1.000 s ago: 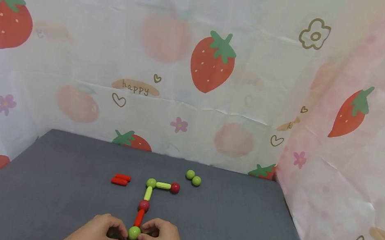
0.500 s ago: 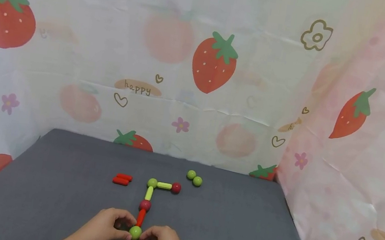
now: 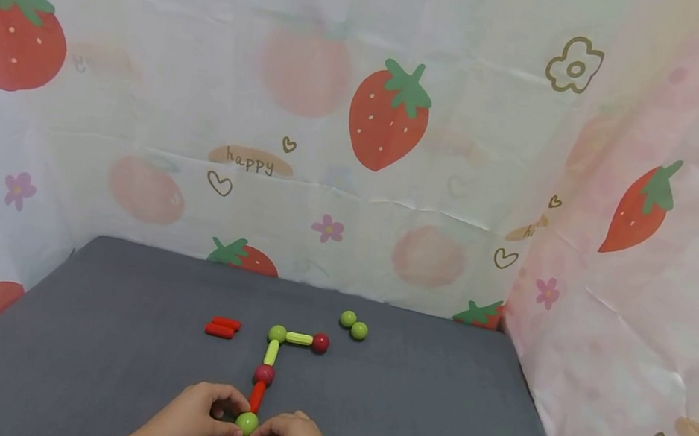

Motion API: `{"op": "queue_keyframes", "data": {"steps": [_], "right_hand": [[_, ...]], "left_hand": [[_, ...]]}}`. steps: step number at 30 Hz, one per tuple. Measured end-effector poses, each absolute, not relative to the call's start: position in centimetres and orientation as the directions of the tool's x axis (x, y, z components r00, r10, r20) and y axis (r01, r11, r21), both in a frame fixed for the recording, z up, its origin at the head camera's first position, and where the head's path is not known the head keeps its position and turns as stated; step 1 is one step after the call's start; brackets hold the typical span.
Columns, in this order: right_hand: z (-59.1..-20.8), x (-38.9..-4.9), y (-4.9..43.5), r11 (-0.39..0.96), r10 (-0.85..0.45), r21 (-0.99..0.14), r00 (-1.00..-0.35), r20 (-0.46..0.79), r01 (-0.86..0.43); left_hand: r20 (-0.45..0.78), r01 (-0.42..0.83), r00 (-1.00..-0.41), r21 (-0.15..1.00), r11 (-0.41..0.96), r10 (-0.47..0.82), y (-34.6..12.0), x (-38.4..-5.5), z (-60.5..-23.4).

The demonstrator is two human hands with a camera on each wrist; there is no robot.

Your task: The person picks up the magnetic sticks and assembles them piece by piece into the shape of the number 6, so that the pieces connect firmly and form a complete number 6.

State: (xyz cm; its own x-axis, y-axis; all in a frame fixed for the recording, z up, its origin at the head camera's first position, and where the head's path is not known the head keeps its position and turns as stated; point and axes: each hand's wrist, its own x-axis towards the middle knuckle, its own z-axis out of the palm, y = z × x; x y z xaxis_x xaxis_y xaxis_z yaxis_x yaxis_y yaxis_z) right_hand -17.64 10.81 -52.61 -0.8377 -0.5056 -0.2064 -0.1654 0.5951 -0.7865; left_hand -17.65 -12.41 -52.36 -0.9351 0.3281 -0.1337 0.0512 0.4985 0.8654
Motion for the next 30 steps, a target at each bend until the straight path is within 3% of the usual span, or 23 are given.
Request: {"op": "queue_keyframes", "data": {"steps": [19, 30], "right_hand": [[-51.0, -18.4, 12.6, 0.554, -0.570, -0.808, -0.799, -0.191, -0.202], [-48.7, -21.6, 14.3, 0.582, -0.457, -0.753, -0.889, 0.010, -0.307]], "left_hand": [[-0.170, 0.025, -0.924, 0.866, 0.499, 0.343, -12.5, -17.8, -52.5], [-0.170, 0.020, -0.932, 0.857, 0.515, 0.320, -12.5, -17.8, -52.5]]}}
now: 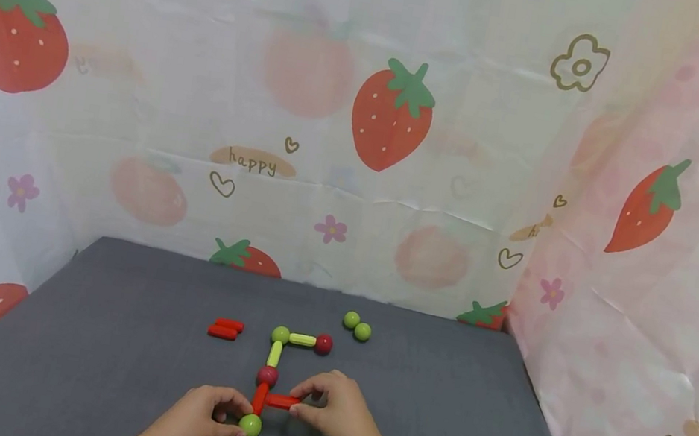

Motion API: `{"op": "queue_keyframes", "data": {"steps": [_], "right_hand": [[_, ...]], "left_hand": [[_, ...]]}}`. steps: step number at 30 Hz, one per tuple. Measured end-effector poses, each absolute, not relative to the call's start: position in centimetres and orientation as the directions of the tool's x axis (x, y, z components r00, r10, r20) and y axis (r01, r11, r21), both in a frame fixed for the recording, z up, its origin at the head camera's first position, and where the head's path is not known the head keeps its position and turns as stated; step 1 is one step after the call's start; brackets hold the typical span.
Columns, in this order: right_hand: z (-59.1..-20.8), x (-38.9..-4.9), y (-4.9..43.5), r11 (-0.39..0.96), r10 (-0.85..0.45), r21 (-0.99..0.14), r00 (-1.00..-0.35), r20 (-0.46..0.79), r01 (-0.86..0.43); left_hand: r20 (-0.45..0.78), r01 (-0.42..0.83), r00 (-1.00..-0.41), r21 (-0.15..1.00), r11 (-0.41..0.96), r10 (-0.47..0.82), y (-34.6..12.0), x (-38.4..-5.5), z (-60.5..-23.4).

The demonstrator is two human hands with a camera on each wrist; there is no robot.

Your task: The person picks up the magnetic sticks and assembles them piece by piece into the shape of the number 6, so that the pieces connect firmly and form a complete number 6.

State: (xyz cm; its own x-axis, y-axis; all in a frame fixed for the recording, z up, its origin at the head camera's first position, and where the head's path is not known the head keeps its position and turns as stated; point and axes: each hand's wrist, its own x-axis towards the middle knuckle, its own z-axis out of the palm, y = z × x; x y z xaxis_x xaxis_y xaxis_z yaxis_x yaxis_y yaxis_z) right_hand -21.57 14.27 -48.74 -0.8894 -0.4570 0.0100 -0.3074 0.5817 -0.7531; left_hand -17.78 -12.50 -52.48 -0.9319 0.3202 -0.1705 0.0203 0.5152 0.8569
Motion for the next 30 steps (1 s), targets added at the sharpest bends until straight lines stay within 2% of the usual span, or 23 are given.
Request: {"op": "queue_keyframes", "data": {"steps": [6, 16, 22, 30], "right_hand": [[-49.3, -23.4, 14.4, 0.618, -0.372, -0.732, -0.927, 0.049, -0.287], [-51.3, -25.2, 14.2, 0.661, -0.367, -0.648, -0.916, 0.159, -0.377], [-52.0, -25.8, 13.6, 0.682, -0.375, -0.622, -0.914, 0.151, -0.383], [-52.4, -26.4, 13.3, 0.688, -0.357, -0.645, -0.929, 0.097, -0.332]], "left_hand": [[-0.178, 0.005, -0.932, 0.866, 0.500, 0.317, -12.5, -17.7, -52.6], [-0.174, -0.005, -0.933, 0.882, 0.471, 0.316, -12.6, -17.6, -52.8], [-0.159, 0.010, -0.934, 0.884, 0.467, 0.320, -12.8, -17.5, -52.9], [-0.150, 0.015, -0.935, 0.888, 0.461, 0.320, -12.8, -17.6, -53.2]]}}
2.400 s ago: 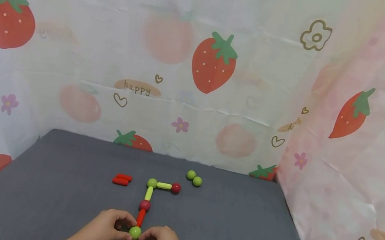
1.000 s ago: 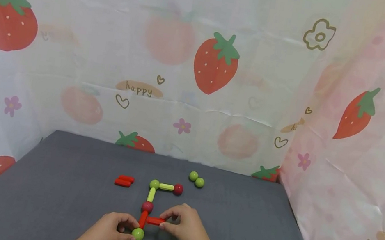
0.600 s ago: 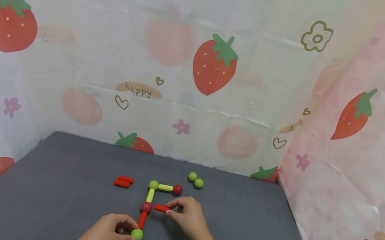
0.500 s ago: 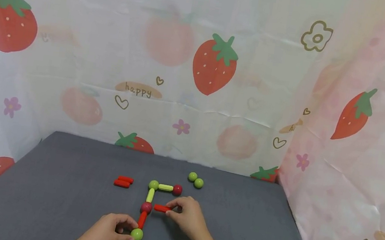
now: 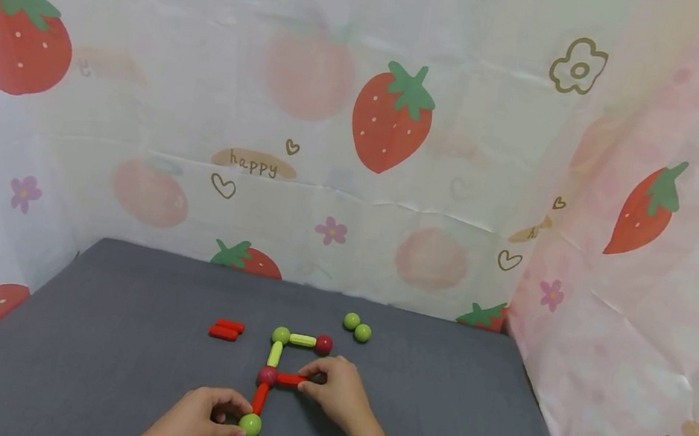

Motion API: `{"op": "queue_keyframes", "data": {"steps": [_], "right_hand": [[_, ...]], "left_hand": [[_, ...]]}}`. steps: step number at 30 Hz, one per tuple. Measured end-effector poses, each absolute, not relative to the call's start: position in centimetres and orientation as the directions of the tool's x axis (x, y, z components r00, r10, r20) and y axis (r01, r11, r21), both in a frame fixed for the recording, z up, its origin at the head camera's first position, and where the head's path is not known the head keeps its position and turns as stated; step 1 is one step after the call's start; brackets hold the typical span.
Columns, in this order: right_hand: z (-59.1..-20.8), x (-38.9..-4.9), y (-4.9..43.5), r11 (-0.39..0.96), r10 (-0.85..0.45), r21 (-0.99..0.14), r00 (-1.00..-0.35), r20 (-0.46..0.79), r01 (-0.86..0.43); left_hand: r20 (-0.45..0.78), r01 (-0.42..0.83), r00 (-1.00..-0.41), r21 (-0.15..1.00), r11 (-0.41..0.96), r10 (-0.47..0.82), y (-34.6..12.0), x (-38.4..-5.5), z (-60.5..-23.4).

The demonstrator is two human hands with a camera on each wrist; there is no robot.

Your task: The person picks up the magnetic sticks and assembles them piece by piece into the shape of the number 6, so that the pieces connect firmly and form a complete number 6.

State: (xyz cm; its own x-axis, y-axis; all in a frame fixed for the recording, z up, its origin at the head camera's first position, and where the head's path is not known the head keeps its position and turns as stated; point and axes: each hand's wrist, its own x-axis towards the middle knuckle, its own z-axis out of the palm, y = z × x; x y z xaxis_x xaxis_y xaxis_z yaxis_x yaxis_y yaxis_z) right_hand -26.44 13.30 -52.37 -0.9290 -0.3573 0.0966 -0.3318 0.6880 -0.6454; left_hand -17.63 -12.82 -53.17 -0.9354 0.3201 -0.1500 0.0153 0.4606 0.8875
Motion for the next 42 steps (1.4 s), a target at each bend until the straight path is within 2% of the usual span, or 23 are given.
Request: {"op": "queue_keyframes", "data": {"steps": [28, 42], "right_hand": [[-52.6, -27.9, 13.1, 0.594, -0.419, -0.750, -0.908, 0.020, -0.291], [-47.4, -30.7, 10.6, 0.576, -0.508, -0.712, -0.858, 0.073, -0.401]], "left_hand": [[-0.140, 0.009, -0.949, 0.883, 0.470, 0.281, -12.8, -17.7, -53.2], [-0.105, 0.039, -0.954, 0.887, 0.461, 0.282, -13.0, -17.6, -53.6]]}}
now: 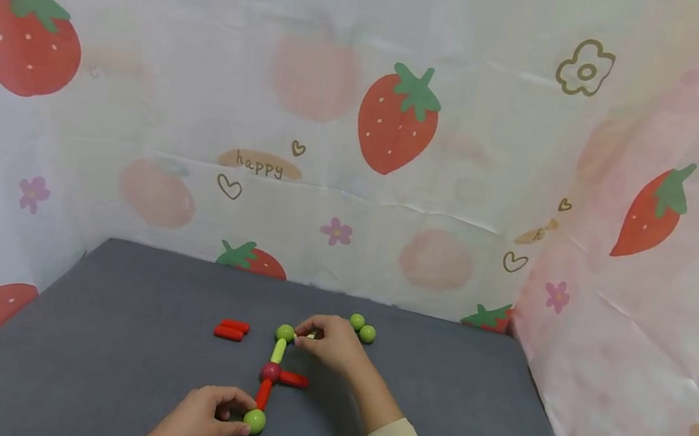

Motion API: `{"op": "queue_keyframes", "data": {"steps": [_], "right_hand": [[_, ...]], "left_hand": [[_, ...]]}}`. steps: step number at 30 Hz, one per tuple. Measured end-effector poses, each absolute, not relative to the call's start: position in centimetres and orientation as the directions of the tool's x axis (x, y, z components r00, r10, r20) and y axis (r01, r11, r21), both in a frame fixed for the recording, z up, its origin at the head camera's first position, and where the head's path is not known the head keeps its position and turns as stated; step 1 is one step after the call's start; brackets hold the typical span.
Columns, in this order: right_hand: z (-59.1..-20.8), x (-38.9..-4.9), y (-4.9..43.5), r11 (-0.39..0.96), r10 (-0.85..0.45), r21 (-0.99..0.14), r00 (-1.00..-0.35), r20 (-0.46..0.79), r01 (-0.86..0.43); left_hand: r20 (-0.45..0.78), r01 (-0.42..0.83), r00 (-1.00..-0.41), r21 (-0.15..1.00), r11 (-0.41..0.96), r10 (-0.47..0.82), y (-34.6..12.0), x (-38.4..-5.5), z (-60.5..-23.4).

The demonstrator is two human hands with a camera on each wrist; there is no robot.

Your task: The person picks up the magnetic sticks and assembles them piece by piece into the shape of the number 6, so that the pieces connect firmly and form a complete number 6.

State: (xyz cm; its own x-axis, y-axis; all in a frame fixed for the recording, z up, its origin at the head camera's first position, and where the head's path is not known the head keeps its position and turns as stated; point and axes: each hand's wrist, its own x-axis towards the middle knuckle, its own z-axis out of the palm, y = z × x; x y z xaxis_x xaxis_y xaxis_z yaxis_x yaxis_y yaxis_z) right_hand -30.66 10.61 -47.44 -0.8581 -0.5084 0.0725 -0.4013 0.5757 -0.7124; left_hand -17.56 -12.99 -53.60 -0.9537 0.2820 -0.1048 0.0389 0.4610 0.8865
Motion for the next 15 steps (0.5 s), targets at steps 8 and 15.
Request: {"op": "queue_keyframes", "data": {"steps": [8, 15], "right_hand": [[-46.1, -32.4, 7.2, 0.591, -0.553, -0.672, -0.830, 0.066, -0.447], [-47.1, -33.6, 3.8, 0.602, -0.584, -0.632, -0.809, 0.069, -0.489]], "left_hand": [[-0.095, 0.048, -0.955, 0.885, 0.464, 0.280, -13.2, -17.4, -53.7], [-0.109, 0.034, -0.952, 0.891, 0.453, 0.286, -13.1, -17.4, -53.6]]}}
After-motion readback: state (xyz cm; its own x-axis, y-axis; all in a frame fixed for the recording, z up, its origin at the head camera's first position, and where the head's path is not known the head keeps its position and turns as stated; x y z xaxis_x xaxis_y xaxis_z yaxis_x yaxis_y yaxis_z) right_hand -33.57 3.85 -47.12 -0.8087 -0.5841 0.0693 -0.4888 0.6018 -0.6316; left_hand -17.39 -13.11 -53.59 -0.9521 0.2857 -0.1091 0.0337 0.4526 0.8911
